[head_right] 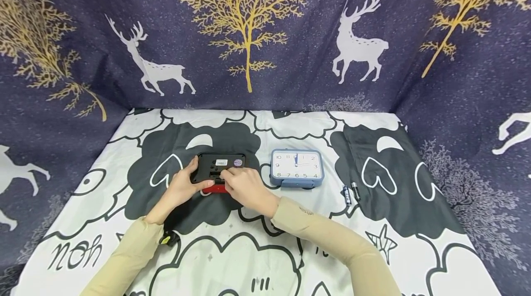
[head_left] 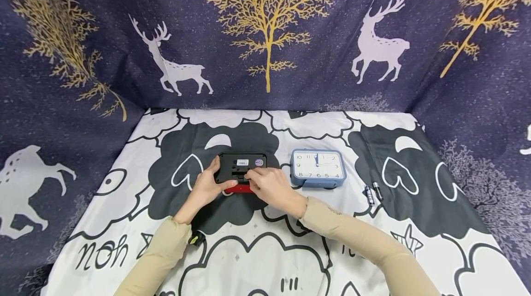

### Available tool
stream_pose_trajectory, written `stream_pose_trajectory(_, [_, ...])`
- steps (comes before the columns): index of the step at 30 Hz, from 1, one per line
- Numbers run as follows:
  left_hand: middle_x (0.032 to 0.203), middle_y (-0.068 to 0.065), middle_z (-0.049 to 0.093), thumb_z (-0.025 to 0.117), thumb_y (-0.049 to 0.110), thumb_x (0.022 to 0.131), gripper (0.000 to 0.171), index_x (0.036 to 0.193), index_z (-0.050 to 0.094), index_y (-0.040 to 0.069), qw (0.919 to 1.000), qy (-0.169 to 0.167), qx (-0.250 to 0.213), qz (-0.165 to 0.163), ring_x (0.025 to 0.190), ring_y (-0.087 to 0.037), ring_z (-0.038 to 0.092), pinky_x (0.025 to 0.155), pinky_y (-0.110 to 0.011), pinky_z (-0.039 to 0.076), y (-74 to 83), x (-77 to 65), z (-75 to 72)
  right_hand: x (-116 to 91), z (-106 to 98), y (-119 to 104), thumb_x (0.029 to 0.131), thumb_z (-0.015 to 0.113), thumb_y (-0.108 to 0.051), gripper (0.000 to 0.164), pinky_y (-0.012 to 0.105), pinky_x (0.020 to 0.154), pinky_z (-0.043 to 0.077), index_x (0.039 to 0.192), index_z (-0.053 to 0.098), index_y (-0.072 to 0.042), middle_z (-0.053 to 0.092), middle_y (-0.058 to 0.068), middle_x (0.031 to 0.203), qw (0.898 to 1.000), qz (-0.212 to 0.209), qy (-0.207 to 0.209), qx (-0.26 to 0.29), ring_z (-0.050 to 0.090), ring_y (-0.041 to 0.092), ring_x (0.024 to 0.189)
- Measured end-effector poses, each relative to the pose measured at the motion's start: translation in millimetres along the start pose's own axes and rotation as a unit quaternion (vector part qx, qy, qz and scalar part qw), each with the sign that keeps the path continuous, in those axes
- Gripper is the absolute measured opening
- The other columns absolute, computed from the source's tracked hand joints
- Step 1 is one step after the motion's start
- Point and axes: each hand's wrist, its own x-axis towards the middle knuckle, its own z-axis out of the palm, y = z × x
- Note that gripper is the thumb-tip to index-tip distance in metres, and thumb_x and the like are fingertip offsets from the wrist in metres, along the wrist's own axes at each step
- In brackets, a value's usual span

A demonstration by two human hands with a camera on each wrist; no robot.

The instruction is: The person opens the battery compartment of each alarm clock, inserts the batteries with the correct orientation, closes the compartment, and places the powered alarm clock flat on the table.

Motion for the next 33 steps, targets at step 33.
stream_pose_trajectory(33, [0.16,-0.021,0.018,0.077,0.032,0.082,0.099,0.153,0.016,-0.001,0.9999,0.002,-0.009,-0.006,0.144,-0.043,0.022,0.113,-0.054,0.029,2.0,-1.9,1.5,-11.7,-8.4,-1.8,0.072,0.066,0.002,0.018,0.02,0.051,0.042,0.076,0.059,-0.014,0.061,-0.006,0.069,0.999,-0.019,0.027,-0.004,0.049,0.006,0.053])
